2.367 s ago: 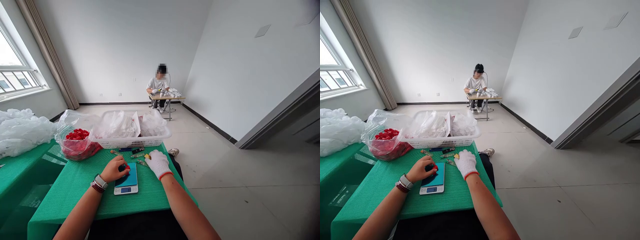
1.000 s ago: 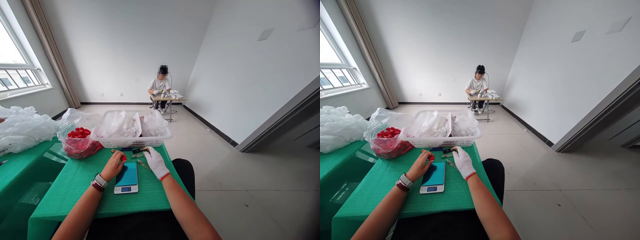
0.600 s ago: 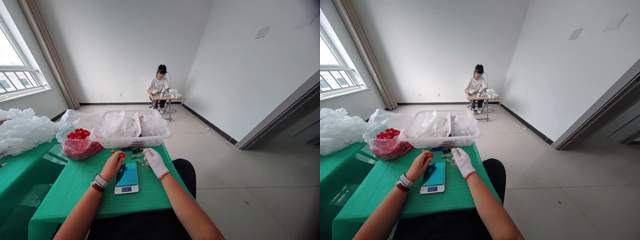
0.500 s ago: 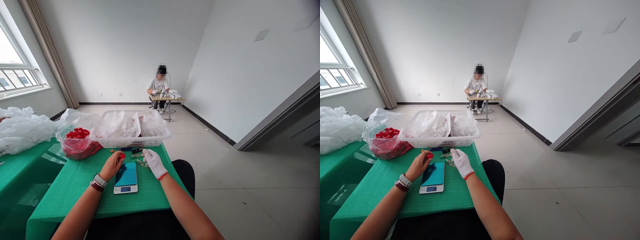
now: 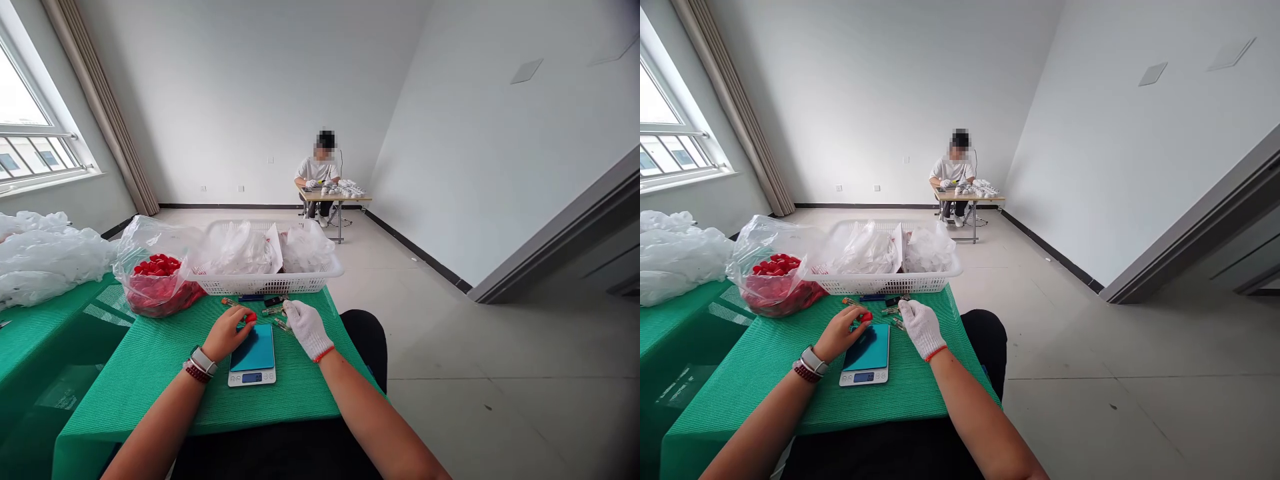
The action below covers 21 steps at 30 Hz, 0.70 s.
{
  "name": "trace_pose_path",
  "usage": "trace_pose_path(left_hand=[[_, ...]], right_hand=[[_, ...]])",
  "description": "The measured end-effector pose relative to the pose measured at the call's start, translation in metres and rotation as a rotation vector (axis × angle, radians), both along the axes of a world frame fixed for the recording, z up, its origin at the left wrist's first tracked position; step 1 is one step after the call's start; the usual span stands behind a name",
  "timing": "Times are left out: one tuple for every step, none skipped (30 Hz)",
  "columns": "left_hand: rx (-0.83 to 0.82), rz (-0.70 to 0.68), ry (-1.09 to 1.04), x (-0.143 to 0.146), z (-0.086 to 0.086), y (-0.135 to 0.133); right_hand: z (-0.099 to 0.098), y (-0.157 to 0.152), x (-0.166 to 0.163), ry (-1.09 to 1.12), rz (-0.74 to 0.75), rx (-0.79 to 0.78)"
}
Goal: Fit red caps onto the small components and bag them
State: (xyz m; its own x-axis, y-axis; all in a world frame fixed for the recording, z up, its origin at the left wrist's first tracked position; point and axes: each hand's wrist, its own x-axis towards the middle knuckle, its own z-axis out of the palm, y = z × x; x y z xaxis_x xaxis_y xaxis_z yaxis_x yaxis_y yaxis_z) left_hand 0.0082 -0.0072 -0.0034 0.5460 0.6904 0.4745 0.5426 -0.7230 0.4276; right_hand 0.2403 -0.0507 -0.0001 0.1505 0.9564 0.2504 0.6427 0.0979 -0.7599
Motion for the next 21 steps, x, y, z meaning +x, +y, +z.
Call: trace_pose_path(left_hand=[[0.003,-0.005,-0.008,0.0001,-0.0002,0.0001],[0.002,-0.007,-0.010,0.0002,-0.0003,0.0002],[-0.002,-0.004,-0.007,0.0001,-0.0003,0.0001],[-0.006,0.003,-0.002,0.0001,-0.0002,0.0000],[-0.009,0.011,0.003,0.0000,0.0000,-0.0001],[-0.011,0.016,0.007,0.0000,0.0003,-0.0004],[-0.012,0.014,0.011,0.0000,0.0006,-0.0007],[-0.013,0.007,0.013,0.0001,0.0009,-0.0010],[-0.014,-0.002,0.013,0.0002,0.0013,-0.0013],[-0.014,-0.010,0.012,0.0004,0.0016,-0.0016],[-0.016,-0.016,0.011,0.0005,0.0019,-0.0020],[-0.018,-0.019,0.012,0.0007,0.0022,-0.0023],[-0.021,-0.018,0.013,0.0009,0.0026,-0.0026],[-0.024,-0.015,0.015,0.0010,0.0029,-0.0028],[-0.026,-0.014,0.016,0.0011,0.0033,-0.0031],[-0.026,-0.015,0.017,0.0012,0.0035,-0.0032],[-0.026,-0.016,0.019,0.0013,0.0037,-0.0034],[-0.024,-0.018,0.020,0.0013,0.0037,-0.0034],[-0.024,-0.019,0.023,0.0013,0.0036,-0.0034],[-0.024,-0.021,0.027,0.0012,0.0032,-0.0034],[-0.026,-0.023,0.034,0.0011,0.0027,-0.0032]], right_hand=[[0.0007,-0.0008,-0.0008,-0.013,0.003,0.010],[0.0014,-0.0015,-0.0016,-0.026,0.006,0.018],[0.0019,-0.0022,-0.0022,-0.037,0.008,0.026],[0.0023,-0.0027,-0.0028,-0.047,0.010,0.035],[0.0025,-0.0032,-0.0033,-0.055,0.013,0.045],[0.0026,-0.0035,-0.0037,-0.060,0.016,0.054],[0.0026,-0.0037,-0.0041,-0.061,0.019,0.060],[0.0027,-0.0038,-0.0044,-0.058,0.023,0.062],[0.0028,-0.0038,-0.0047,-0.054,0.026,0.061],[0.0031,-0.0039,-0.0049,-0.052,0.027,0.060],[0.0036,-0.0041,-0.0050,-0.054,0.027,0.057],[0.0043,-0.0044,-0.0051,-0.059,0.029,0.052],[0.0051,-0.0047,-0.0051,-0.065,0.033,0.044],[0.0059,-0.0050,-0.0050,-0.068,0.041,0.039],[0.0066,-0.0053,-0.0049,-0.068,0.051,0.036],[0.0071,-0.0055,-0.0048,-0.066,0.061,0.040],[0.0074,-0.0056,-0.0048,-0.064,0.068,0.050],[0.0074,-0.0055,-0.0047,-0.063,0.072,0.061],[0.0071,-0.0052,-0.0046,-0.061,0.075,0.068],[0.0065,-0.0049,-0.0046,-0.056,0.077,0.068],[0.0058,-0.0045,-0.0046,-0.045,0.079,0.064]])
